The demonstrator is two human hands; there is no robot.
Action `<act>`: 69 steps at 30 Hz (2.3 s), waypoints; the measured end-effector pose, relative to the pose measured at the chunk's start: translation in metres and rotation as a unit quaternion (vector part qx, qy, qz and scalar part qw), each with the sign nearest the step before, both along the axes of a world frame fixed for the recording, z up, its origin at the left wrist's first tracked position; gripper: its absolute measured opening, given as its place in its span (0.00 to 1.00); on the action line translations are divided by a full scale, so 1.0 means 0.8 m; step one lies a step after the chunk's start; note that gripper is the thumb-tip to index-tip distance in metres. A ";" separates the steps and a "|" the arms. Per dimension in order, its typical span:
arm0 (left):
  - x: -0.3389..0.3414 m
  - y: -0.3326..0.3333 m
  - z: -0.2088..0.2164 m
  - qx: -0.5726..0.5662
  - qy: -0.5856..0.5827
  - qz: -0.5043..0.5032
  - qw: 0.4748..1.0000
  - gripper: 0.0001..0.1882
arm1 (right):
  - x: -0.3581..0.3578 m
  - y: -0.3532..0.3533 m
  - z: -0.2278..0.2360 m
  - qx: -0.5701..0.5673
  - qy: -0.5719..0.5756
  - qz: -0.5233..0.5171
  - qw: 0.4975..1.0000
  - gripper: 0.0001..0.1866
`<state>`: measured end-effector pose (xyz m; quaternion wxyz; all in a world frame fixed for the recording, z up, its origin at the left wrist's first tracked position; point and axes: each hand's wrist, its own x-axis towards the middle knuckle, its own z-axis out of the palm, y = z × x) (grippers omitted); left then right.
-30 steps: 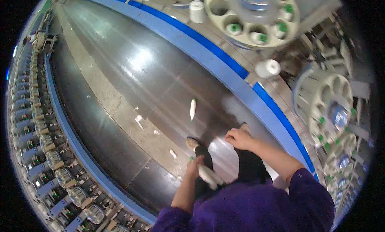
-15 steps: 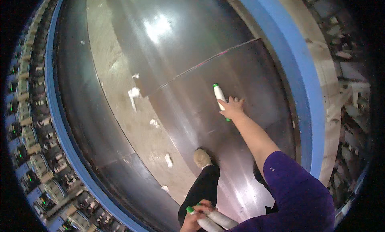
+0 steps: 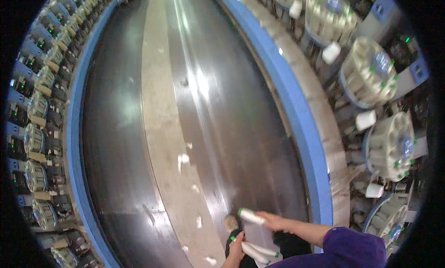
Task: The person repeatedly picks white spindles from a sack and places them into slots on rotating machine drums. The person also walks along the machine row, briefly adjusts a machine component, and picks up a fallen spindle from the floor.
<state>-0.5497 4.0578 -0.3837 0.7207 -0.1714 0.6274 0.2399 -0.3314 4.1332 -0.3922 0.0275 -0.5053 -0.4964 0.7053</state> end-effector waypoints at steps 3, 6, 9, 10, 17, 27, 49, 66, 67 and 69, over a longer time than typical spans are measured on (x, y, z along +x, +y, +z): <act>0.000 0.099 0.056 0.100 -0.080 -0.064 0.990 0.15 | -0.015 0.063 0.139 0.117 0.071 0.104 0.985 0.37; 0.010 0.258 0.126 0.147 -0.202 -0.046 0.967 0.16 | -0.009 0.164 0.237 0.086 0.008 0.025 0.996 0.36; 0.039 0.427 0.215 0.236 -0.075 -0.080 0.965 0.16 | 0.025 0.257 0.302 -0.029 -0.056 -0.124 0.990 0.27; 0.052 0.483 0.245 0.285 -0.073 -0.027 0.955 0.15 | 0.057 0.299 0.315 -0.006 -0.136 -0.084 0.987 0.21; 0.092 0.823 0.428 0.457 -0.115 0.088 0.878 0.24 | 0.224 0.578 0.455 0.168 0.332 -0.549 0.749 0.10; 0.178 1.123 0.495 0.458 -0.166 -0.070 0.871 0.21 | 0.125 0.907 0.513 0.404 -0.059 -0.278 0.869 0.22; 0.462 1.474 0.463 0.216 -0.406 -0.583 0.670 0.21 | 0.269 1.180 0.477 0.246 -0.063 -0.639 0.726 0.16; 0.465 1.596 0.412 0.175 -0.353 -0.450 0.801 0.17 | 0.465 1.165 0.545 0.220 -0.399 -0.661 0.595 0.11; 0.459 1.618 0.421 0.195 -0.350 -0.419 0.815 0.15 | 0.468 1.172 0.552 0.062 -0.432 -0.567 0.699 0.11; 0.447 1.663 0.440 0.276 -0.331 -0.411 0.803 0.11 | 0.458 1.199 0.569 0.112 -0.517 -0.547 0.648 0.10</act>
